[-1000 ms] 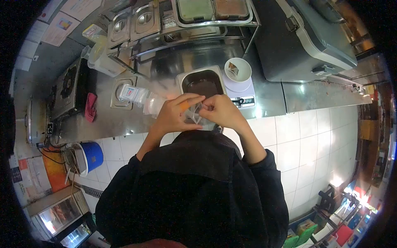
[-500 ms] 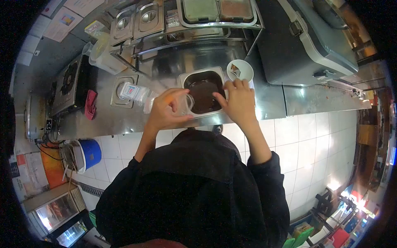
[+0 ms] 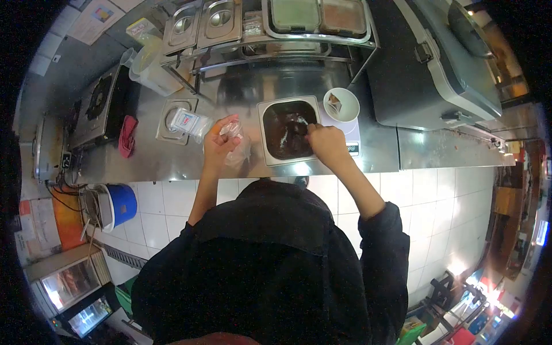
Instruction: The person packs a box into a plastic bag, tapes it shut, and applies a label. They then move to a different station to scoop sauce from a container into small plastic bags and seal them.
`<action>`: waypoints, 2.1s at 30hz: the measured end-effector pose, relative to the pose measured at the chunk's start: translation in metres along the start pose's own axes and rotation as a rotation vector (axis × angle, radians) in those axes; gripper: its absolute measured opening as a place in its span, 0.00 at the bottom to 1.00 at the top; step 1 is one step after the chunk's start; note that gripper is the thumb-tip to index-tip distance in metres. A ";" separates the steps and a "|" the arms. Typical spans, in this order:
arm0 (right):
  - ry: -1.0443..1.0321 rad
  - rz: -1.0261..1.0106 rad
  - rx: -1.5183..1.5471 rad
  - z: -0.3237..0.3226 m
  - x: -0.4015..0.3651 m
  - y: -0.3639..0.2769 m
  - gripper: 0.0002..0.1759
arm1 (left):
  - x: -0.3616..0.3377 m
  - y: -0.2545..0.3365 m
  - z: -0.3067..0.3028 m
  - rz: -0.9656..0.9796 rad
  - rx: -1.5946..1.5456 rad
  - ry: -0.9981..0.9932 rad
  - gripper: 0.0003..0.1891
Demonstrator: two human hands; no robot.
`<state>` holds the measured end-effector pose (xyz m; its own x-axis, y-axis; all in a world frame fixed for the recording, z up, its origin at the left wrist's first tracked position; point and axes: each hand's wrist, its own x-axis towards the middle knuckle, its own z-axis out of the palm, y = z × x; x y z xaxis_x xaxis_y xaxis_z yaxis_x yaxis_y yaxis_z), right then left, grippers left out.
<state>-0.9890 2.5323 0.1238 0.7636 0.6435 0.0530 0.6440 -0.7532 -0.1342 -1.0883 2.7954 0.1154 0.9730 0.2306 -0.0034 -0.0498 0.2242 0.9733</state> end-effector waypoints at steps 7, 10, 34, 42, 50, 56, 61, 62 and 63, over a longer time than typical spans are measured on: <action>-0.140 -0.111 0.356 -0.012 -0.008 0.016 0.07 | -0.003 -0.005 -0.009 0.052 -0.052 0.007 0.29; -0.140 -0.030 0.489 -0.015 -0.012 0.025 0.07 | -0.002 -0.008 -0.010 0.008 -0.024 0.002 0.30; 0.201 0.561 1.209 0.053 -0.110 0.040 0.06 | 0.016 0.018 0.036 -0.023 0.231 -0.193 0.35; 0.229 0.611 1.221 0.029 -0.109 0.033 0.06 | 0.026 0.022 0.052 0.241 0.563 -0.185 0.31; 0.446 0.494 1.267 -0.037 -0.092 0.020 0.05 | 0.036 0.014 0.065 0.267 0.588 -0.201 0.30; 0.583 0.383 1.171 -0.056 -0.083 0.002 0.06 | 0.039 0.022 0.085 0.258 0.487 -0.241 0.29; 0.665 0.321 0.982 -0.067 -0.082 -0.008 0.06 | 0.041 0.034 0.090 0.177 0.454 -0.316 0.29; 0.678 0.312 0.917 -0.069 -0.082 -0.010 0.06 | 0.040 0.037 0.091 0.178 0.442 -0.315 0.28; 0.690 0.303 0.851 -0.070 -0.082 -0.011 0.06 | 0.040 0.039 0.092 0.179 0.431 -0.314 0.27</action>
<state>-1.0558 2.4781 0.1905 0.9146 0.0401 0.4025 0.3892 -0.3583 -0.8486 -1.0310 2.7258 0.1746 0.9814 -0.0780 0.1753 -0.1882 -0.2145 0.9584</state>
